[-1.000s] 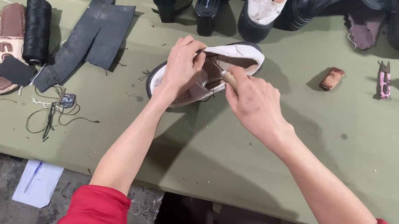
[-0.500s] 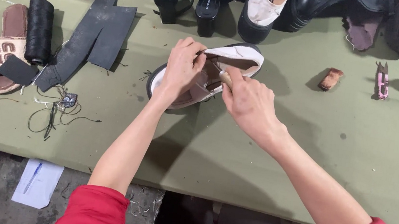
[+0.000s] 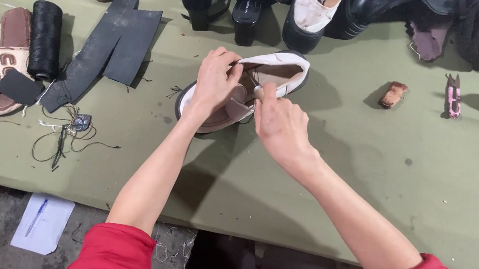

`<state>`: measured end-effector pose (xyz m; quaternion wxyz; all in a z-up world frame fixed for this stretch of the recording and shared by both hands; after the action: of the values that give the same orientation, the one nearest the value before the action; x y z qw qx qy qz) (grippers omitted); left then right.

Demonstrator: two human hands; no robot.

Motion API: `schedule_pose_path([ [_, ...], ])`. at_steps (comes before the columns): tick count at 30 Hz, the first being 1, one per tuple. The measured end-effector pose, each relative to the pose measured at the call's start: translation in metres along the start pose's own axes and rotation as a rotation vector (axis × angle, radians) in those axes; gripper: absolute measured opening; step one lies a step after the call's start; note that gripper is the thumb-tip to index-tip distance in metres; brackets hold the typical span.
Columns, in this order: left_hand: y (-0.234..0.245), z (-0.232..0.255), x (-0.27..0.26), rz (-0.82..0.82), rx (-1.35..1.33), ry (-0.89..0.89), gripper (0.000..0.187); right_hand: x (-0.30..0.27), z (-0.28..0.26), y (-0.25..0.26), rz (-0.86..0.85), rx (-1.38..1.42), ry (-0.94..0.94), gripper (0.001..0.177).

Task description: Hand-sewing a white shoe upper to a black sole using a needle and thread on a workbench.

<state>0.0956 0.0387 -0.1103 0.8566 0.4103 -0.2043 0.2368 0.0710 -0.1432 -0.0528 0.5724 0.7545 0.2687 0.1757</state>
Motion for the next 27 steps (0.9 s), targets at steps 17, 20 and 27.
schedule_pose_path([
  [17,-0.019,-0.064,-0.001,-0.136,-0.165,0.327,0.02,0.082,0.002,-0.013,-0.012,-0.142,0.094,0.024],
  [20,-0.018,-0.064,-0.003,-0.129,-0.199,0.343,0.022,0.075,-0.008,-0.009,-0.006,-0.151,0.113,0.025],
  [27,-0.016,-0.057,-0.004,-0.057,-0.18,0.296,0.023,0.064,-0.027,-0.039,0.059,-0.312,0.159,0.026],
])
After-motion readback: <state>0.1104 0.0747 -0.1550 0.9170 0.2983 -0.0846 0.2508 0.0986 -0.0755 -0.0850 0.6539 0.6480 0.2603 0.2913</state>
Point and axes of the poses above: each hand's wrist, its own x-axis towards the middle knuckle, its own y-axis out of the back of the hand, z = x × y, the point moved 10 cm from there along x, towards the middle knuckle, and after that the axes turned 4 degrees about -y, right-handed, at the moved point
